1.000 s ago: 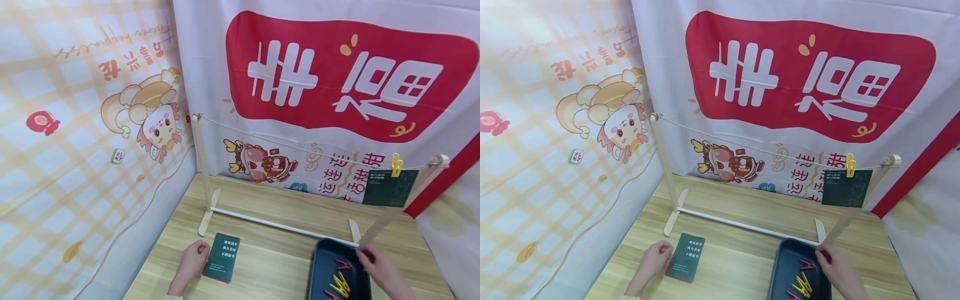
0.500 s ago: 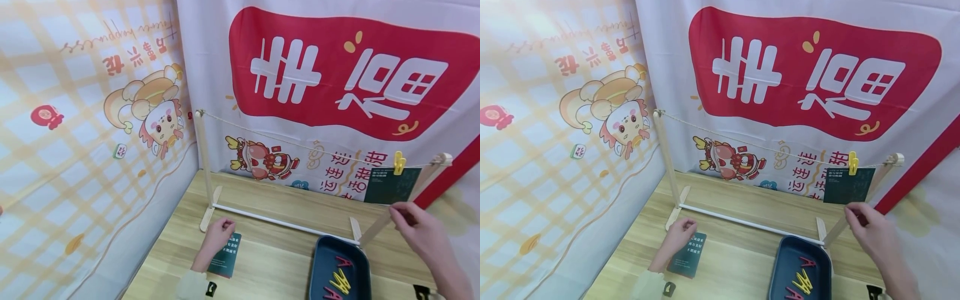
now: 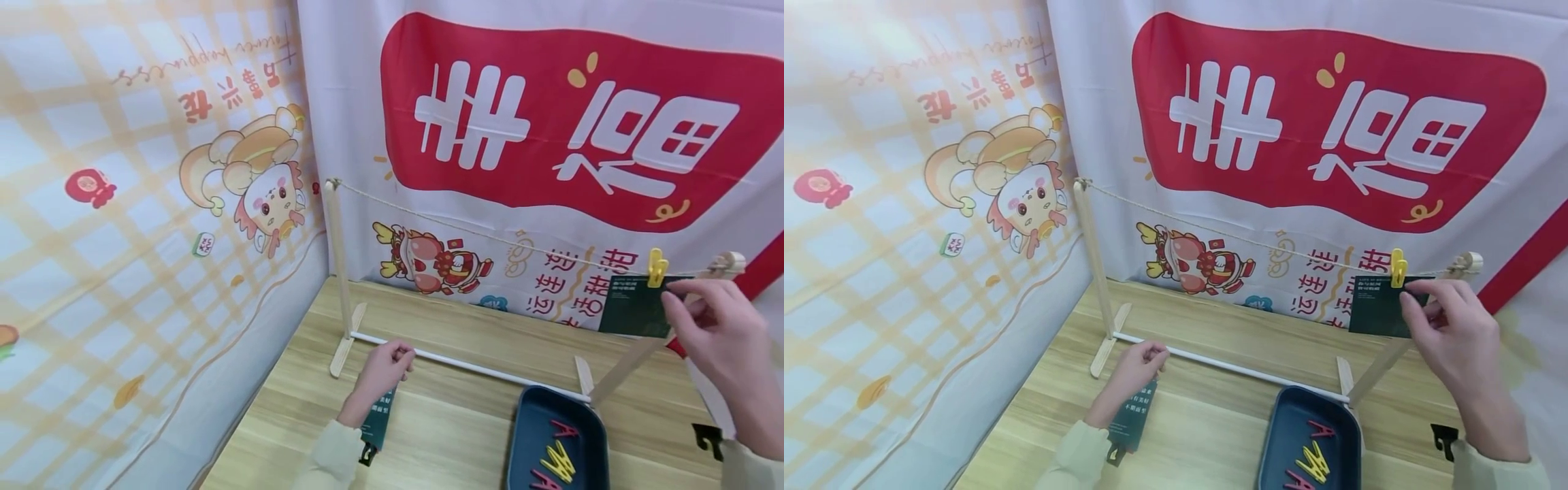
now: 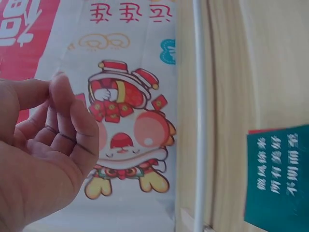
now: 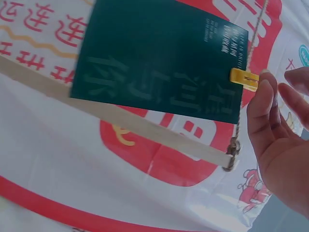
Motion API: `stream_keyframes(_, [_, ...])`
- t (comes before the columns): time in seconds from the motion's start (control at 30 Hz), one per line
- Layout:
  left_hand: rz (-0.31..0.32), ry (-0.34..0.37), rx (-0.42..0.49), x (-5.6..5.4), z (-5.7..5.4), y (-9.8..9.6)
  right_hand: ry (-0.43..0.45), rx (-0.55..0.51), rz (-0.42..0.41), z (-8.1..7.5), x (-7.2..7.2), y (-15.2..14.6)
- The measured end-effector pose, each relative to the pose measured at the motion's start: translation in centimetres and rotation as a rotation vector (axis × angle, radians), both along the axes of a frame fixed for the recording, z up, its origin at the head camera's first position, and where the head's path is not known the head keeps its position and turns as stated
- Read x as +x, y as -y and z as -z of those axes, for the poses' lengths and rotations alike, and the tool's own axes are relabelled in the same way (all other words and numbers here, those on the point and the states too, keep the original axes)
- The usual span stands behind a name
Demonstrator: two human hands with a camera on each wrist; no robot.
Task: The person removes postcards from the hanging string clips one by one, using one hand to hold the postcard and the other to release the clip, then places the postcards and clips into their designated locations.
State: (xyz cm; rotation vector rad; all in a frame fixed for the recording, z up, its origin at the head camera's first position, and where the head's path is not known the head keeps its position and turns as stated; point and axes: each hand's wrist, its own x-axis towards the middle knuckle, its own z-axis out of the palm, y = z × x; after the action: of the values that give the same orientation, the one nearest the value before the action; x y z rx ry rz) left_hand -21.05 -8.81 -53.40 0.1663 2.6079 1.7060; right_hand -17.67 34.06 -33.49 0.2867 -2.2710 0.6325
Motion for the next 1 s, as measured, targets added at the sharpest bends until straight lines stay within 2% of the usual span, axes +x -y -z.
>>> stream_keyframes(0.13, [0.044, -0.028, -0.014, -0.4, -0.9, -1.1, -0.003, -0.006, 0.024, -1.3, -0.7, 0.2])
stream_keyframes(0.23, [0.09, -0.032, -0.001, -0.7, -1.9, -2.0, 0.048, 0.01, 0.059, -2.1, -1.4, 0.1])
stream_keyframes(0.43, [0.148, -0.042, 0.01, -1.3, -4.3, -4.0, 0.249, 0.031, 0.083, -3.3, -2.4, -0.5])
stream_keyframes(0.63, [0.169, -0.069, 0.013, -1.8, -6.3, -5.9, 0.425, 0.039, 0.067, -3.7, -3.6, -1.0])
stream_keyframes(0.77, [0.194, -0.089, 0.029, -1.8, -7.0, -7.1, 0.485, 0.016, 0.042, -3.5, -4.0, -1.1])
stream_keyframes(1.0, [0.218, -0.12, 0.007, -1.8, -7.5, -9.3, 0.515, -0.015, 0.018, -3.4, -4.3, -1.4])
